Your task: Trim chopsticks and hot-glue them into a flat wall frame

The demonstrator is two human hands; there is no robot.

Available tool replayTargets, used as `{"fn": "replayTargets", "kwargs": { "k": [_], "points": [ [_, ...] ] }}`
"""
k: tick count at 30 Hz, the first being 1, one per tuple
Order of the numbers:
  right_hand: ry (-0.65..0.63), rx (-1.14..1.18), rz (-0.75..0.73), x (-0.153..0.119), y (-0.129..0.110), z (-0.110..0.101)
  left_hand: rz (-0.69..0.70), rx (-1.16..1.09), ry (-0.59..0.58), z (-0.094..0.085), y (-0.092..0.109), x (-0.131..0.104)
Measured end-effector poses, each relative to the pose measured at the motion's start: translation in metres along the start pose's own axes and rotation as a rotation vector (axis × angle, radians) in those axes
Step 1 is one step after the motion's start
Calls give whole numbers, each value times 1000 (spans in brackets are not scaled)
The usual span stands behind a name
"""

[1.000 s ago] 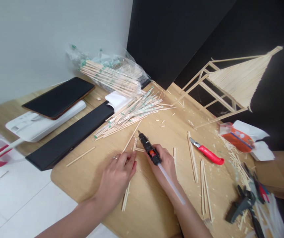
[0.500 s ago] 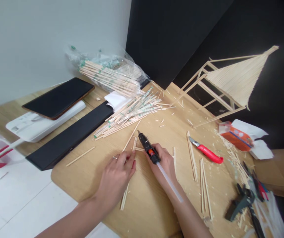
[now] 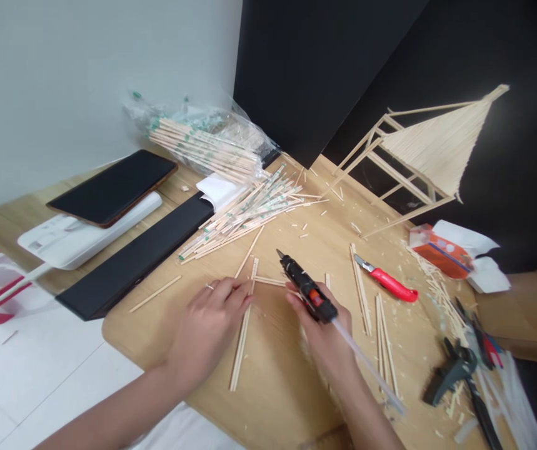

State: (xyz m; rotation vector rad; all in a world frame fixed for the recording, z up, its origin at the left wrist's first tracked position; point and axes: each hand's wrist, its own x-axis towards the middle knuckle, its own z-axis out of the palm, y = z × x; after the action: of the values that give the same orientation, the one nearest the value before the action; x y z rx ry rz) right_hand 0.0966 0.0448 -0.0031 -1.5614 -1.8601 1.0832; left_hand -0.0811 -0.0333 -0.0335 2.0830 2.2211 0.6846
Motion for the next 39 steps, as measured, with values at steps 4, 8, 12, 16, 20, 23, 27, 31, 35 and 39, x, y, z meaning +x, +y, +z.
{"fn": "replayTargets", "kwargs": {
  "k": [4, 8, 12, 16, 20, 23, 27, 31, 35, 39],
  "points": [
    [-9, 205, 153, -23, -1, -6, 46, -190, -199, -8, -20, 29],
    [-82, 212, 239, -38, 6, -1, 233, -213, -325, -2, -31, 67],
    [-113, 188, 220, -43, 16, 9, 336, -280, -523, 6, -30, 94],
    [-137, 143, 190, -43, 18, 14, 347, -330, -610, 7, -31, 106],
    [-140, 123, 164, -44, 17, 13, 353, -380, -700, 5, -36, 117],
    [-123, 105, 143, -45, 17, 13, 356, -382, -745, 2, -34, 122],
    [-107, 93, 120, -46, 18, 14, 339, -338, -756, -3, -26, 122],
    [-121, 85, 130, -46, 18, 15, 339, -287, -754, -2, -23, 121],
    [-134, 76, 150, -48, 16, 16, 357, -226, -778, -2, -19, 122],
    [-143, 65, 140, -49, 15, 16, 360, -150, -806, -9, -6, 124]
  ]
}}
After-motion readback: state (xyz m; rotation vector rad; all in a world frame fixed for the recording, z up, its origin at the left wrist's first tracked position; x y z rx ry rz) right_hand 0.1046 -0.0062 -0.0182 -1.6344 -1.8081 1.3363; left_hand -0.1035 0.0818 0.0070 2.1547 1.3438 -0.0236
